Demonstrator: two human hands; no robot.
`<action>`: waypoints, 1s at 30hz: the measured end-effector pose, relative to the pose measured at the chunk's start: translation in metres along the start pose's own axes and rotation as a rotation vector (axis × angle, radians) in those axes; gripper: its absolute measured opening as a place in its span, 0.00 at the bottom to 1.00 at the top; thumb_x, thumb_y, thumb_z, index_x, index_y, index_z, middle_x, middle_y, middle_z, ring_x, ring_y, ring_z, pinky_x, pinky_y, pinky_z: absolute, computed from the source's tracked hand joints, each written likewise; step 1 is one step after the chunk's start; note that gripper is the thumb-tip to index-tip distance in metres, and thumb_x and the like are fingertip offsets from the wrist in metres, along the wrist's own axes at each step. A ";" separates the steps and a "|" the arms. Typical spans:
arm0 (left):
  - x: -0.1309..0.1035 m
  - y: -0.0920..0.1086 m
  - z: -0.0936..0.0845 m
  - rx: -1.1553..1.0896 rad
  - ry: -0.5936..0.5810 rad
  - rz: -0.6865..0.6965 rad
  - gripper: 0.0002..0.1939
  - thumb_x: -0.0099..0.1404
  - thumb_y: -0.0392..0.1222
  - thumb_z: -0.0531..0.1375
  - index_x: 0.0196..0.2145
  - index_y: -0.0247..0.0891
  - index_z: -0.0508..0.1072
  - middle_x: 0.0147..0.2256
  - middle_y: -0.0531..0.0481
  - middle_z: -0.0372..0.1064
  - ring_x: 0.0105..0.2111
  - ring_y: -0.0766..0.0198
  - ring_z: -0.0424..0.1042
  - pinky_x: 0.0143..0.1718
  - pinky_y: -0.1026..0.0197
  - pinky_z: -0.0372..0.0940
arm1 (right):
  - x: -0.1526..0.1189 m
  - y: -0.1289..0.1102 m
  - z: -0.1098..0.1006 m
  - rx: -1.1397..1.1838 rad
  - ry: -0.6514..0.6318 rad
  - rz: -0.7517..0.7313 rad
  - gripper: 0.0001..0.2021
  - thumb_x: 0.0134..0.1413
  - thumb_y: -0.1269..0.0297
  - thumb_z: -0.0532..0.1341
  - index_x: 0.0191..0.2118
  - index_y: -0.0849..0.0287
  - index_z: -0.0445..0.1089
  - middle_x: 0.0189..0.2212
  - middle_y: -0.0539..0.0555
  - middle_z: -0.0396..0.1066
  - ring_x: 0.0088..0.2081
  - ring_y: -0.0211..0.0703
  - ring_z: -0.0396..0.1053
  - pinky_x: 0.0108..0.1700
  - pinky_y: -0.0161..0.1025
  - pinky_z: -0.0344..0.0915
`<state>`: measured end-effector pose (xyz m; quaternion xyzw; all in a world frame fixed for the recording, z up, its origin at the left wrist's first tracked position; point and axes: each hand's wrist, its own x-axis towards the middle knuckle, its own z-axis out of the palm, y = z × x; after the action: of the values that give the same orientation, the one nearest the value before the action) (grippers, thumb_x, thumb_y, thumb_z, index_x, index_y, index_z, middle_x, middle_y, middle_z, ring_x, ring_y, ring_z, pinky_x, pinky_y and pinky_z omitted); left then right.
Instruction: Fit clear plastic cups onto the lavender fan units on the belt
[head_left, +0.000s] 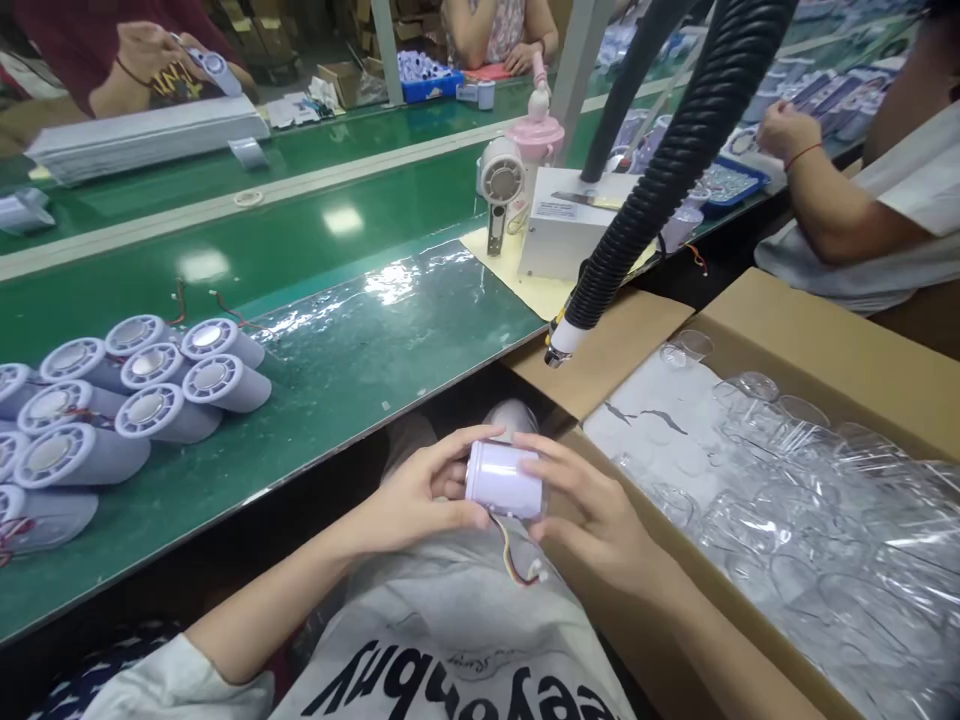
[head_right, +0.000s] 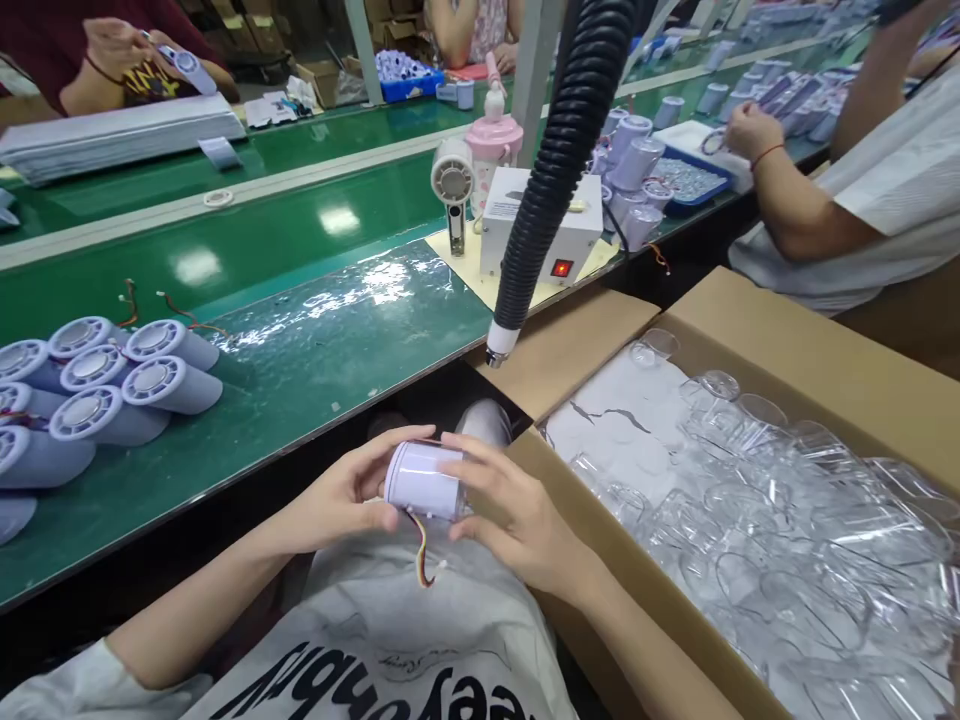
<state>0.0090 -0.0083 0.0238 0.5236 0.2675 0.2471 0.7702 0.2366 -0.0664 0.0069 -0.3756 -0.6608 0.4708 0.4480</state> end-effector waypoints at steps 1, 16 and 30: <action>-0.001 0.001 -0.001 0.018 -0.013 0.002 0.37 0.54 0.37 0.70 0.59 0.50 0.64 0.56 0.45 0.65 0.48 0.56 0.72 0.50 0.56 0.68 | 0.001 -0.001 0.002 0.093 0.025 0.087 0.22 0.58 0.65 0.64 0.58 0.44 0.66 0.59 0.55 0.64 0.56 0.53 0.66 0.54 0.52 0.69; -0.017 -0.011 -0.003 0.010 -0.035 -0.054 0.40 0.57 0.34 0.67 0.63 0.50 0.59 0.54 0.45 0.68 0.41 0.62 0.76 0.42 0.62 0.71 | -0.001 -0.015 0.015 -0.001 0.023 0.121 0.18 0.56 0.64 0.67 0.52 0.41 0.72 0.60 0.51 0.63 0.58 0.53 0.64 0.53 0.50 0.71; -0.017 -0.007 -0.005 0.271 0.033 0.088 0.39 0.53 0.40 0.71 0.59 0.46 0.59 0.58 0.41 0.60 0.53 0.51 0.68 0.53 0.50 0.67 | 0.002 -0.017 0.017 -0.026 0.115 0.003 0.24 0.46 0.68 0.73 0.49 0.42 0.72 0.56 0.50 0.66 0.58 0.49 0.64 0.58 0.44 0.65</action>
<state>-0.0066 -0.0183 0.0185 0.6301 0.2878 0.2505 0.6763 0.2187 -0.0741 0.0206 -0.4085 -0.6396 0.4405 0.4796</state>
